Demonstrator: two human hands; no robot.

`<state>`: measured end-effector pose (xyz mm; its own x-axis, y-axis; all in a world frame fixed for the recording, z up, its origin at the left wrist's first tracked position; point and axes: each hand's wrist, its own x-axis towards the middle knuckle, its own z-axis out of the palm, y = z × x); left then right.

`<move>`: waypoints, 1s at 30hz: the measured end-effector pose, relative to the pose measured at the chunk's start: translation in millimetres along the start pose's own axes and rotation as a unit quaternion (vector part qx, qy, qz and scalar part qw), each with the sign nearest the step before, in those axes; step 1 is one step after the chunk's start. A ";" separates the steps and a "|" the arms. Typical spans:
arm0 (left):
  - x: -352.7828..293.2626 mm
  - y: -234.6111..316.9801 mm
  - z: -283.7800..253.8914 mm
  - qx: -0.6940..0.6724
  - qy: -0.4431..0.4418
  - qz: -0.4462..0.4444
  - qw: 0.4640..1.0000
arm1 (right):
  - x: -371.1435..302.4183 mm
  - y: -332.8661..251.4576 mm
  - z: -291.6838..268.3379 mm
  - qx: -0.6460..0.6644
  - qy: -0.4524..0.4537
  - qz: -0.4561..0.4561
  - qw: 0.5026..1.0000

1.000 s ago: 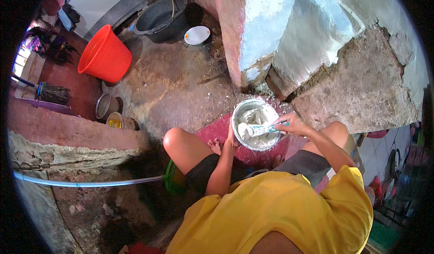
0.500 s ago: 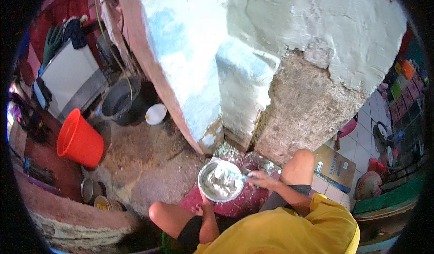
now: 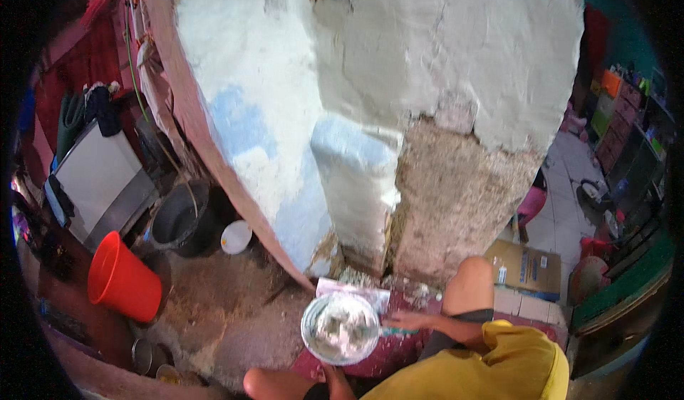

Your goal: The person applies plaster compound to a rough wall using a putty knife and a large spreader.

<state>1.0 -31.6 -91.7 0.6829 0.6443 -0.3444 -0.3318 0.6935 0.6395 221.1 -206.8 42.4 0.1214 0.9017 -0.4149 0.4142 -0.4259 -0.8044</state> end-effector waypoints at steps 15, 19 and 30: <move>-5.4 -16.7 -28.3 0.017 0.017 0.021 0.999 | 4.3 57.3 23.1 -0.014 0.018 -0.129 0.991; -7.3 -20.6 -35.7 0.031 0.006 0.037 0.999 | 10.9 56.6 22.5 0.112 -0.091 -0.095 0.985; -7.0 -22.4 -30.6 0.073 -0.060 0.121 0.988 | 2.1 53.4 21.4 0.196 -0.140 0.019 0.970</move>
<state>-16.3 -41.8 -124.6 0.6707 0.7362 -0.0901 -0.4031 0.4638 0.7889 224.2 -229.3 -10.6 -0.1432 0.8521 -0.5035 0.0326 -0.5044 -0.8629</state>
